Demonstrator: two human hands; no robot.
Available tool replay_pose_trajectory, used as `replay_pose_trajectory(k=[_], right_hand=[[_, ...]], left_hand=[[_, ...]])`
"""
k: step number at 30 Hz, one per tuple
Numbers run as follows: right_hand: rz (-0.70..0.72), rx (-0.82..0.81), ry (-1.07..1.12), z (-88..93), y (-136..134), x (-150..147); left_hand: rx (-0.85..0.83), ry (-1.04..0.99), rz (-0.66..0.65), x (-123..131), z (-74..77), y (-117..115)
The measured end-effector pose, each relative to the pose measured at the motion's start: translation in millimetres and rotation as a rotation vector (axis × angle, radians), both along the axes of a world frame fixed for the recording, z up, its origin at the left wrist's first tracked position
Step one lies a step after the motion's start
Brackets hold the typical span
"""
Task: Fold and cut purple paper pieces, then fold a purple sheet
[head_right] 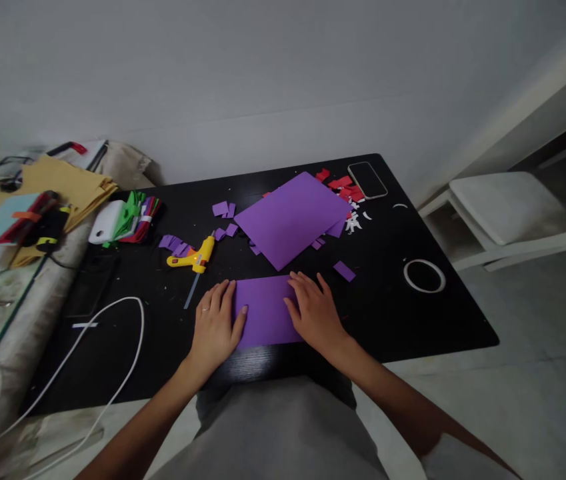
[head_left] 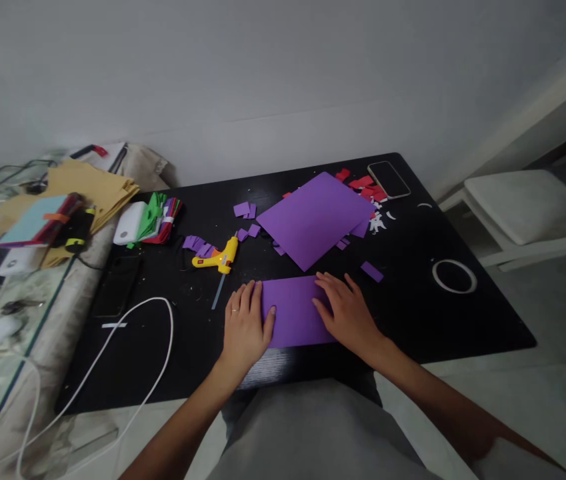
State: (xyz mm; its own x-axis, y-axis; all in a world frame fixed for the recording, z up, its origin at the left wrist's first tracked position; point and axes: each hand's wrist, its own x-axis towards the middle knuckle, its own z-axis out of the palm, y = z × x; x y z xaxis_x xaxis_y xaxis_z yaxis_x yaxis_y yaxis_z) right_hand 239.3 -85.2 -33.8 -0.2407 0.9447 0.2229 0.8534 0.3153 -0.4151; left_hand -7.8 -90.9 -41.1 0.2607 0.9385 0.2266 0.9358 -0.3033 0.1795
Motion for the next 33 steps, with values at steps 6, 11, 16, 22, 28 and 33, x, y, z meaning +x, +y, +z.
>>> replay_pose_trajectory(k=[6, 11, 16, 22, 28, 33], right_hand=[[0.08, 0.014, 0.09, 6.1, 8, -42], [0.242, -0.054, 0.103, 5.0, 13, -69], [0.162, -0.048, 0.073, 2.9, 11, -55], [0.057, -0.034, 0.003, 4.3, 2, -12], [-0.007, -0.015, -0.028, 2.6, 1, 8], [-0.011, 0.035, -0.03, -1.6, 2, 5]], left_hand=[[0.022, 0.022, -0.008, -1, -1.8, 0], [0.025, 0.023, -0.022, -3, -3.2, 0], [0.021, 0.003, -0.003, -1, -1.3, 0], [0.008, -0.014, 0.002, 1, 2.5, 0], [-0.011, -0.016, 0.011, 0, 2.8, 1], [-0.011, 0.022, 0.027, 10, 13.7, 5]])
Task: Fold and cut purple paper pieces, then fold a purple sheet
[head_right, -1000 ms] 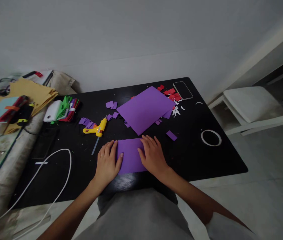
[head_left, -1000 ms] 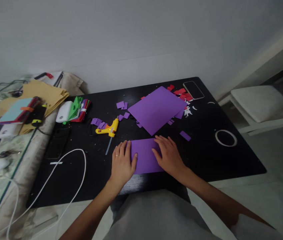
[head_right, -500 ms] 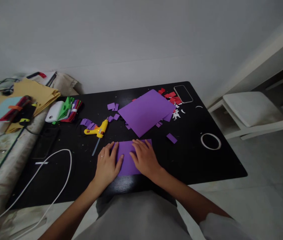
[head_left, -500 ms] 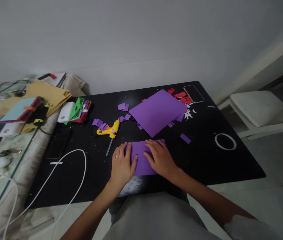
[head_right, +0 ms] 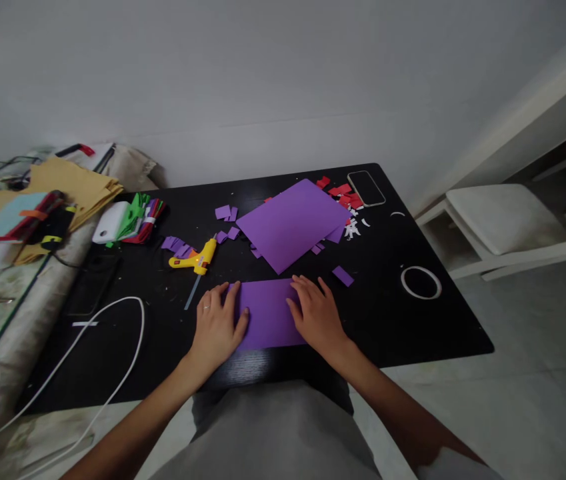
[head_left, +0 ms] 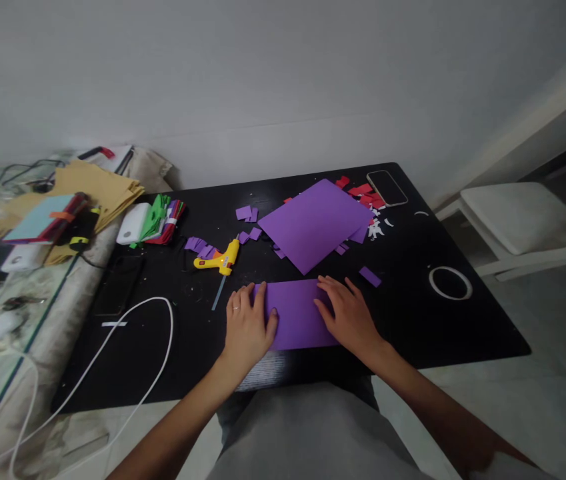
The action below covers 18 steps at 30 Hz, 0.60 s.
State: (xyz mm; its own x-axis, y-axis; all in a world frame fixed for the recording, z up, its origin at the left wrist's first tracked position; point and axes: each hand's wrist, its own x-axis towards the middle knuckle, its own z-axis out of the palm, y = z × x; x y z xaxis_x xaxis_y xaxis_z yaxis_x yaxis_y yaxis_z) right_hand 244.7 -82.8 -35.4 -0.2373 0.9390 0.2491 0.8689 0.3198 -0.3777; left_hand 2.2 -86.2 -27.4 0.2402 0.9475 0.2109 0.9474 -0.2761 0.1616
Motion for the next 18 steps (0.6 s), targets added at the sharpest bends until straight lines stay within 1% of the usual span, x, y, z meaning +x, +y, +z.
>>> replay_pose_trajectory(k=[2, 4, 7, 9, 11, 13, 18], right_hand=[[0.001, 0.009, -0.002, -1.6, 0, -1], [0.004, 0.013, -0.003, -2.4, -1, -1], [0.006, 0.014, -0.012, -2.4, -1, -1], [0.005, 0.009, -0.019, -1.8, -2, -1], [0.006, 0.003, -0.02, -1.2, -2, -1], [0.003, -0.001, -0.017, -0.9, -2, -2], [-0.016, -0.002, -0.005, -0.4, -2, -2]], left_hand=[[0.015, 0.001, -0.024, 12, 4.2, 3], [-0.018, -0.032, -0.128, 28, 4.9, 5], [-0.09, -0.076, -0.288, 51, -0.1, 5], [-0.116, -0.078, -0.334, 60, -3.9, 5], [-0.131, -0.075, -0.324, 62, -5.5, 5], [-0.136, -0.074, -0.293, 57, -5.0, 7], [-0.11, -0.067, -0.278, 35, -2.4, 9]])
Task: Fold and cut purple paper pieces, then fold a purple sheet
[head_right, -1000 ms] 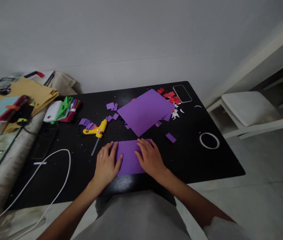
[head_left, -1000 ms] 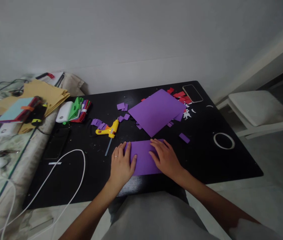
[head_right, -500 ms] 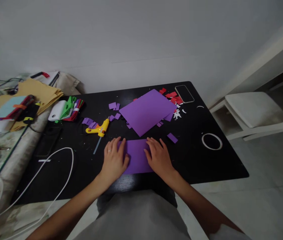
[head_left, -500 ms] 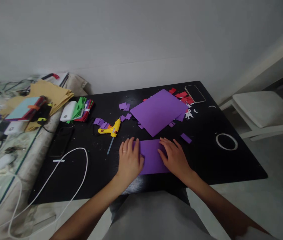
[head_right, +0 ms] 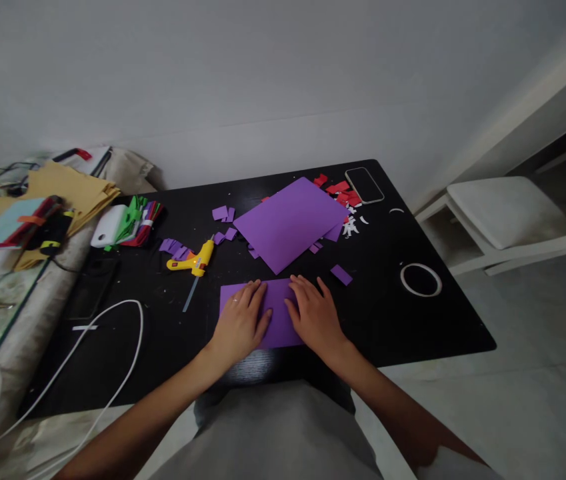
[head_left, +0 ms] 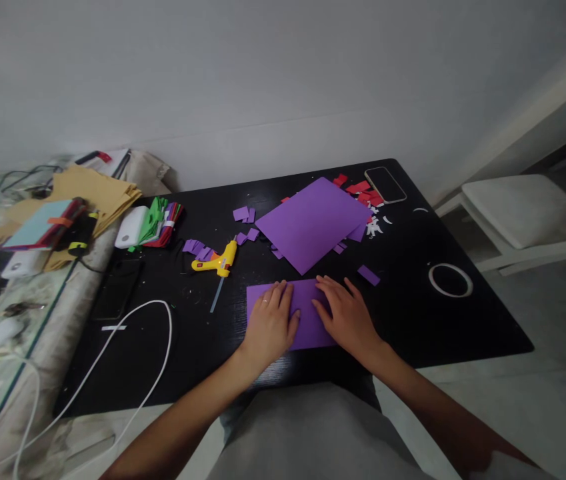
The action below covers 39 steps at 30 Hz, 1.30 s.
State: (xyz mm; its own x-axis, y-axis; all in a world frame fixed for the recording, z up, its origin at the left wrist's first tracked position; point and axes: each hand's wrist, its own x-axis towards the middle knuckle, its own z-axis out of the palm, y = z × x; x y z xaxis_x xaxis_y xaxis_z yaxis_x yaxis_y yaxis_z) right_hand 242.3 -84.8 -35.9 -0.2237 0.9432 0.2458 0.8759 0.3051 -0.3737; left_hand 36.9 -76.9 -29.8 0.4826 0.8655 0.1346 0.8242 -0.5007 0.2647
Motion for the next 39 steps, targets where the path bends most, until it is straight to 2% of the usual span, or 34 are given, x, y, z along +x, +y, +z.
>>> replay_pose_trajectory(k=[10, 14, 18, 22, 26, 31, 35, 39], right_hand=[[0.009, -0.002, -0.008, 1.6, 1, 2], [0.016, -0.005, -0.015, 1.4, 1, 3], [0.021, -0.01, -0.016, 2.6, 2, 3], [0.029, -0.021, -0.007, 6.5, 9, 4], [0.035, -0.107, 0.008, 13.8, 26, 7], [0.038, -0.298, -0.04, 24.5, 47, 9], [0.058, -0.426, -0.046, 35.3, 52, 9], [0.055, -0.482, -0.001, 43.8, 50, 7]], left_hand=[[0.071, 0.072, 0.123, -51, 2.0, -6], [0.097, 0.082, 0.164, -63, 0.7, -8], [0.1, 0.027, 0.173, -68, -3.8, -8], [0.081, -0.126, 0.239, -73, -8.4, -7], [0.045, -0.248, 0.28, -78, -10.7, -7], [0.039, -0.27, 0.264, -81, -14.1, -8], [0.047, -0.292, 0.271, -81, -16.6, -7], [0.05, -0.309, 0.259, -81, -16.9, -6]])
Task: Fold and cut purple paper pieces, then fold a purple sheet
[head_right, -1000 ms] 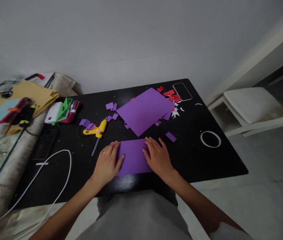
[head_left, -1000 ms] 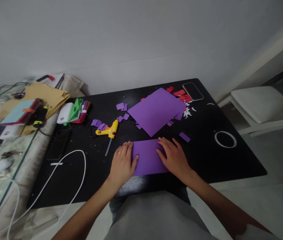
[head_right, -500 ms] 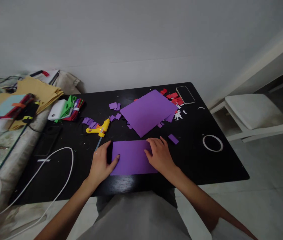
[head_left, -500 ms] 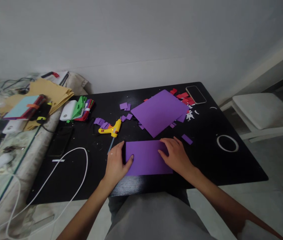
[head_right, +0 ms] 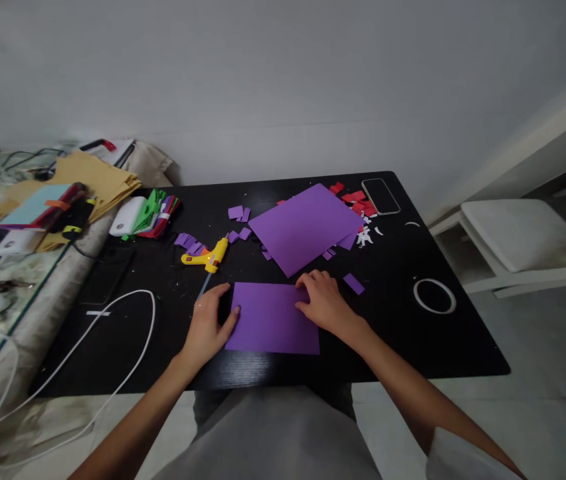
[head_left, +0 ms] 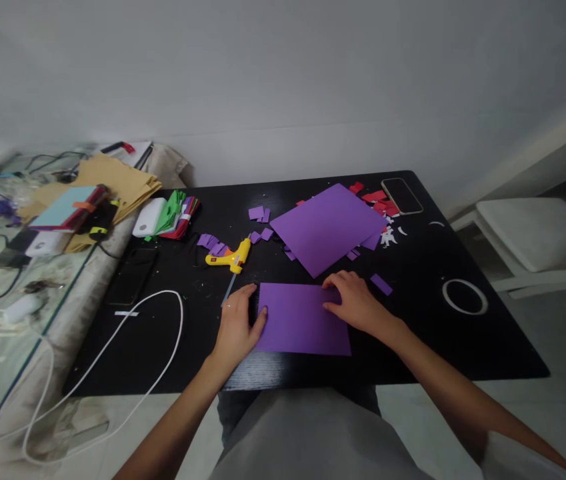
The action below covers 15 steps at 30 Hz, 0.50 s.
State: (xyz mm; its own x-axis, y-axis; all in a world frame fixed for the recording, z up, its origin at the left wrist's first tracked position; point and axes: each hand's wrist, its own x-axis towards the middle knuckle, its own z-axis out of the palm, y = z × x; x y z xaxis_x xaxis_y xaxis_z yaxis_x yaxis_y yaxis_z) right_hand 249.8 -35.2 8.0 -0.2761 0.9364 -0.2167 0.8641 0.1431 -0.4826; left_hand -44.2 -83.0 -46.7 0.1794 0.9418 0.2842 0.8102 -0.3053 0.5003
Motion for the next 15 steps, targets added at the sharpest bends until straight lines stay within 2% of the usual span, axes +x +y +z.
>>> replay_pose_trajectory(k=[9, 12, 15], right_hand=[[-0.017, -0.036, 0.053, 0.9, -2, 1], [-0.015, -0.057, 0.039, 0.8, 0, 1], [0.019, -0.051, 0.025, 0.5, 2, -1]], left_hand=[[-0.006, -0.019, -0.071, 5, 5.0, 3], [-0.008, 0.015, -0.154, 13, 15.8, 13], [-0.046, 0.087, -0.282, 27, 35.5, 31]])
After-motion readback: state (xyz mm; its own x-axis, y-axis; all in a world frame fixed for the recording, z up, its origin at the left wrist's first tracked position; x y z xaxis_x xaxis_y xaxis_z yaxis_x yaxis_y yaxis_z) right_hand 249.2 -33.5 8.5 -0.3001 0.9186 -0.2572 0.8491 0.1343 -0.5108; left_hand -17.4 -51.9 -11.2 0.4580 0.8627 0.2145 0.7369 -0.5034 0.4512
